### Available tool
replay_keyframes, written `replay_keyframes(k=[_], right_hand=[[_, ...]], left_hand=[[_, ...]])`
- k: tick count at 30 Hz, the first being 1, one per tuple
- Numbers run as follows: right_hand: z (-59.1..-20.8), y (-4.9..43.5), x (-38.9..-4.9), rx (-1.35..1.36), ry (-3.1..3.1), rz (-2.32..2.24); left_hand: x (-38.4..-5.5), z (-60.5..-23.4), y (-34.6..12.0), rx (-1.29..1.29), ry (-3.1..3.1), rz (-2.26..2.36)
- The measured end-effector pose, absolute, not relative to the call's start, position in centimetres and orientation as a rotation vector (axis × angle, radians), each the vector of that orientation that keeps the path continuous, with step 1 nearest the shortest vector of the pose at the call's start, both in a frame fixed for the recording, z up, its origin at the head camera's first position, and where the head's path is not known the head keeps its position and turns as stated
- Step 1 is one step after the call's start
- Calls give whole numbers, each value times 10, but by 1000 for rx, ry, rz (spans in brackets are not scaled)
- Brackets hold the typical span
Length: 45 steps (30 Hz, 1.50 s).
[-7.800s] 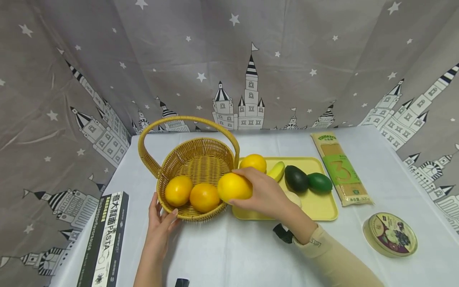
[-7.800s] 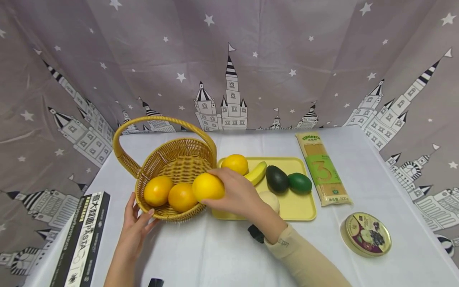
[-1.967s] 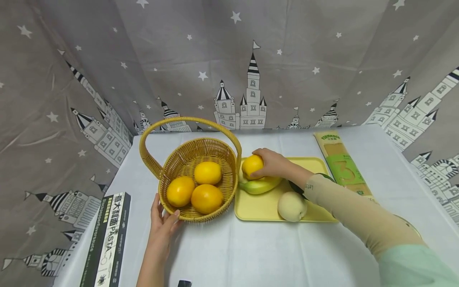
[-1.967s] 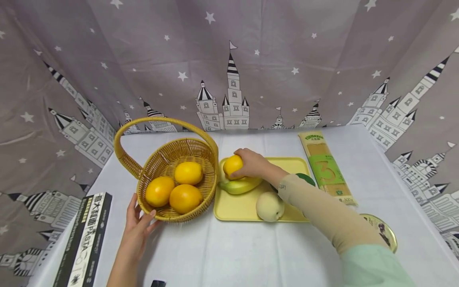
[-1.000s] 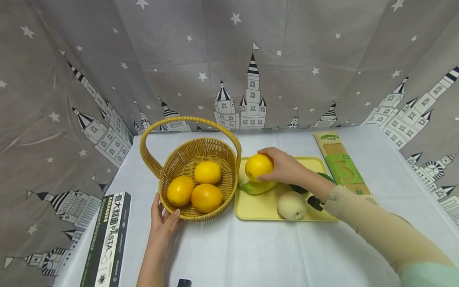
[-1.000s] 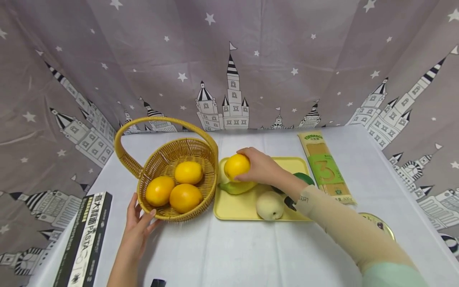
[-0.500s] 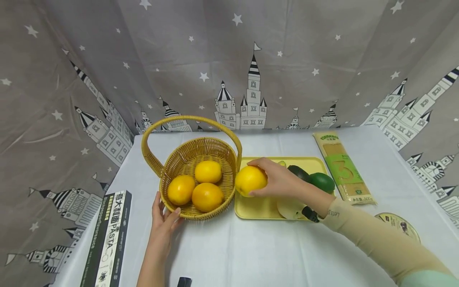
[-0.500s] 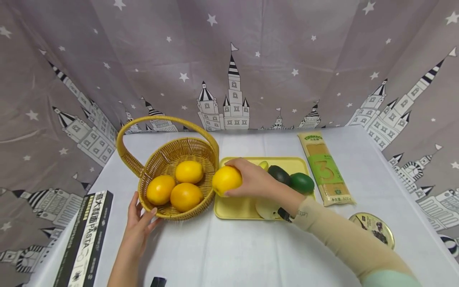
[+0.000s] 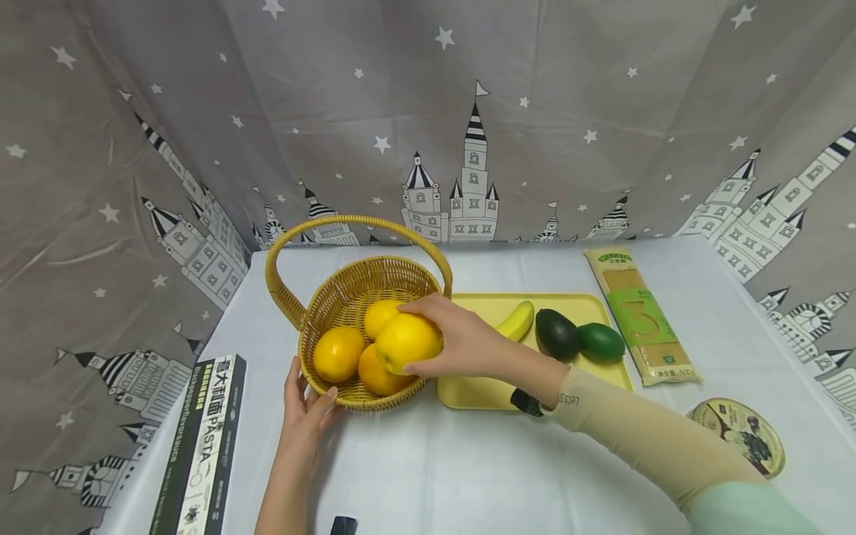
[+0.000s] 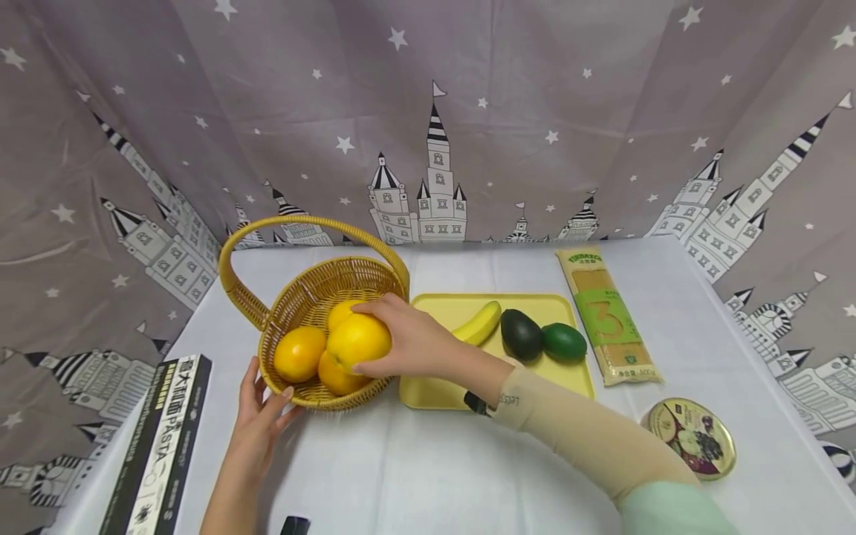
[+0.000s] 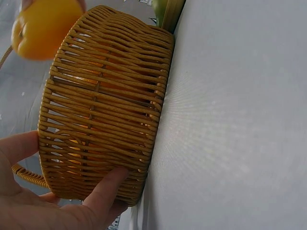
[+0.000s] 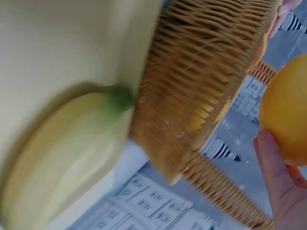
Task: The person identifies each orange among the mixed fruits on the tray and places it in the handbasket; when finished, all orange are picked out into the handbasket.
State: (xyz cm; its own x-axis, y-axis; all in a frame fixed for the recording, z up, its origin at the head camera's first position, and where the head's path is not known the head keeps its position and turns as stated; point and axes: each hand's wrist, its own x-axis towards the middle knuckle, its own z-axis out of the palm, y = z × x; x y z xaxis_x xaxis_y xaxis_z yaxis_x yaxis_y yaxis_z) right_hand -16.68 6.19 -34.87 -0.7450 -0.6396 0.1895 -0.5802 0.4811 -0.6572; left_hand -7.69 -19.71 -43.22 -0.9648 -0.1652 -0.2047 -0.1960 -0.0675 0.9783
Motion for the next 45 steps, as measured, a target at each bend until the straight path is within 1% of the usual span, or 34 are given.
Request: replay_keyframes(k=[6,11,18,24,31,45], right_hand=[[-332,25,-177,-1102,2656,-1089],[-325,-1,-194,-1042,2696,-1068],[-328,-27,-220,-897,2735,-974],[-334,-46,-236,-810,2721,-958],[-345,-65,-242,-797,2717,-863],[-352,-73,-244,-735,2689,-790]], left_hand=[[-77,-431,-198,-417,2137,2232],[-77,-432,-198,-408,2135,2227],[-77,-431,-199,-394,2135,2232],[-76,-431,-200,-385,2123,2248],[-77,-432,-199,-368,2126,2248],[-77,-433,-200,-364,2107,2264]])
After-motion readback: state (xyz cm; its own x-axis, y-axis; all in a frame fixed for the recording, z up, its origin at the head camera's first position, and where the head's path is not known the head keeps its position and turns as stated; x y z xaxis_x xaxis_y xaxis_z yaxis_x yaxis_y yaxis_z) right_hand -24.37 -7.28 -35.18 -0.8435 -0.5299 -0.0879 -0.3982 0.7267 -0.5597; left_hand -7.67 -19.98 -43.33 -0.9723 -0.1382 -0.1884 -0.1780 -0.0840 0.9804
